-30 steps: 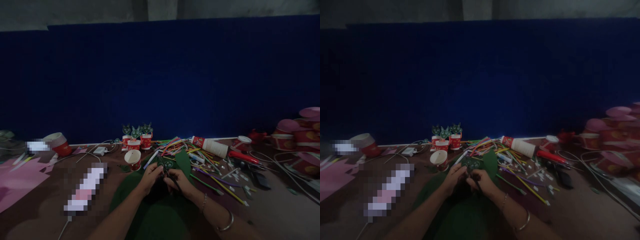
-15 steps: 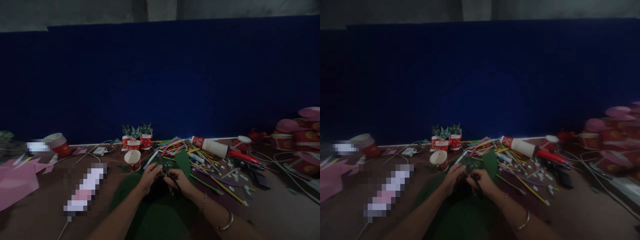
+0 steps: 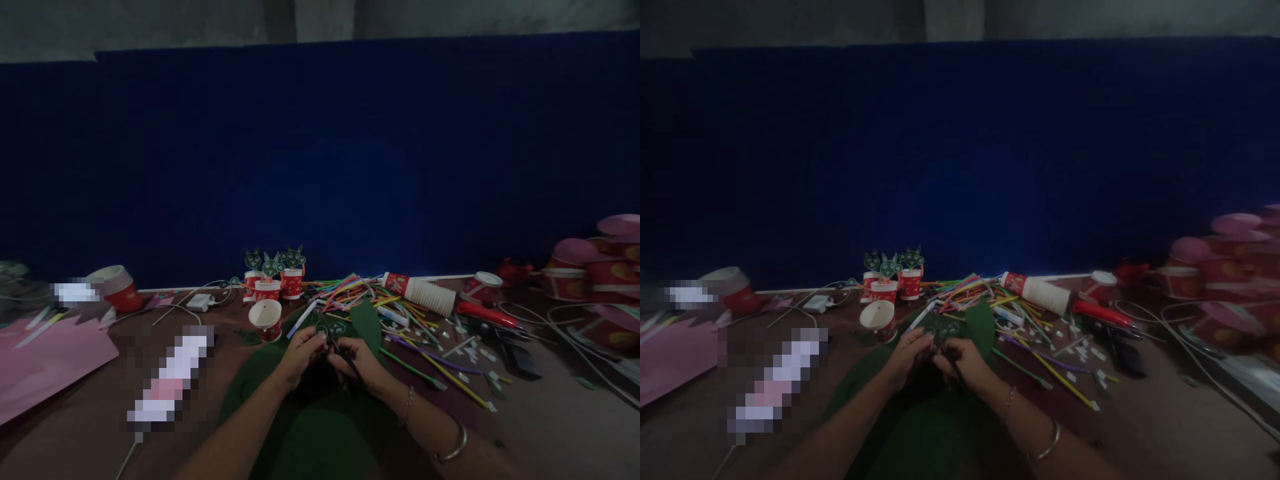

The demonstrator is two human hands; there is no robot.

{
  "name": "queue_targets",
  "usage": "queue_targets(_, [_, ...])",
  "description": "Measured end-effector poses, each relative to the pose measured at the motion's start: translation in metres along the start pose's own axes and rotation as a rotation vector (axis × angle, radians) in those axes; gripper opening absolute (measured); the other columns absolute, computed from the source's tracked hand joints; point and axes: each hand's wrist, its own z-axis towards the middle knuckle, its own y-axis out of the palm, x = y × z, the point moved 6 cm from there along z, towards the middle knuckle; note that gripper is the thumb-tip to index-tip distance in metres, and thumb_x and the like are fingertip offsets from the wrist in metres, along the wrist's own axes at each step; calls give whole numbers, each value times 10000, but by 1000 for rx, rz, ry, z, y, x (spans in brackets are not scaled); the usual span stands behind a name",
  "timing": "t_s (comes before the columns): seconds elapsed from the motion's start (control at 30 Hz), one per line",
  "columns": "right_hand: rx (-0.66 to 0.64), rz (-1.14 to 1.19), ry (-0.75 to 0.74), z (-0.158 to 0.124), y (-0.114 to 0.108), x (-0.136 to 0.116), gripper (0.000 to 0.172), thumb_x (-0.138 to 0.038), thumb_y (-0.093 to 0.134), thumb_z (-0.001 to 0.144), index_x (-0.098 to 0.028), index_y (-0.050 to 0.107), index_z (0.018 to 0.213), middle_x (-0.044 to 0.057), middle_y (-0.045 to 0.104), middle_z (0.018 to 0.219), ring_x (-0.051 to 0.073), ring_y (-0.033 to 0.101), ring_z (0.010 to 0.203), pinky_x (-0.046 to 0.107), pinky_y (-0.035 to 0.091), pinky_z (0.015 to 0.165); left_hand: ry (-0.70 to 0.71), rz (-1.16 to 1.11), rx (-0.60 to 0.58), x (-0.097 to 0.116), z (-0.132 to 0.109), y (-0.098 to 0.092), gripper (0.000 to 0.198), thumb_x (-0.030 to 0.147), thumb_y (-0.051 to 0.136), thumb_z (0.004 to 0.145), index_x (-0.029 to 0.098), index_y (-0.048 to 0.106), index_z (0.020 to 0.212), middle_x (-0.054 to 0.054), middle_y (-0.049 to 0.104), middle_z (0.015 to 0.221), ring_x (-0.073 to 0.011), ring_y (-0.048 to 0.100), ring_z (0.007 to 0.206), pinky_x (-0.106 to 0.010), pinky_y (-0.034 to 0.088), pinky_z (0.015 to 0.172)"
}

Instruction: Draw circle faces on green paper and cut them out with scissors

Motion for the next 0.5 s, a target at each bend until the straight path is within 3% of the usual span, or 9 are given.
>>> queue_targets(0.17, [14,-26,25,-1,0,-2,431,-562,664,641,-166,496,662,-75,469,408,61,417,319,166,346,327,11,-7,10,-1,1,-3,358,440,709,622,150,506,566,57,439,471,-41,315,414,-198,170,419])
queue_targets(0.37, [19,-1,38,-1,1,-2,427,-563,664,640,-171,503,688,-80,470,417,66,431,331,172,380,333,59,60,151,10,-2,-6,399,484,691,621,159,486,514,73,371,422,-45,273,396,-202,158,403])
queue_targets(0.5, [30,6,23,0,-1,1,421,-559,657,653,-171,500,699,-77,482,419,69,429,324,178,376,333,114,87,140,14,-3,-1,365,491,669,657,154,559,569,38,495,491,-63,372,446,-197,249,429])
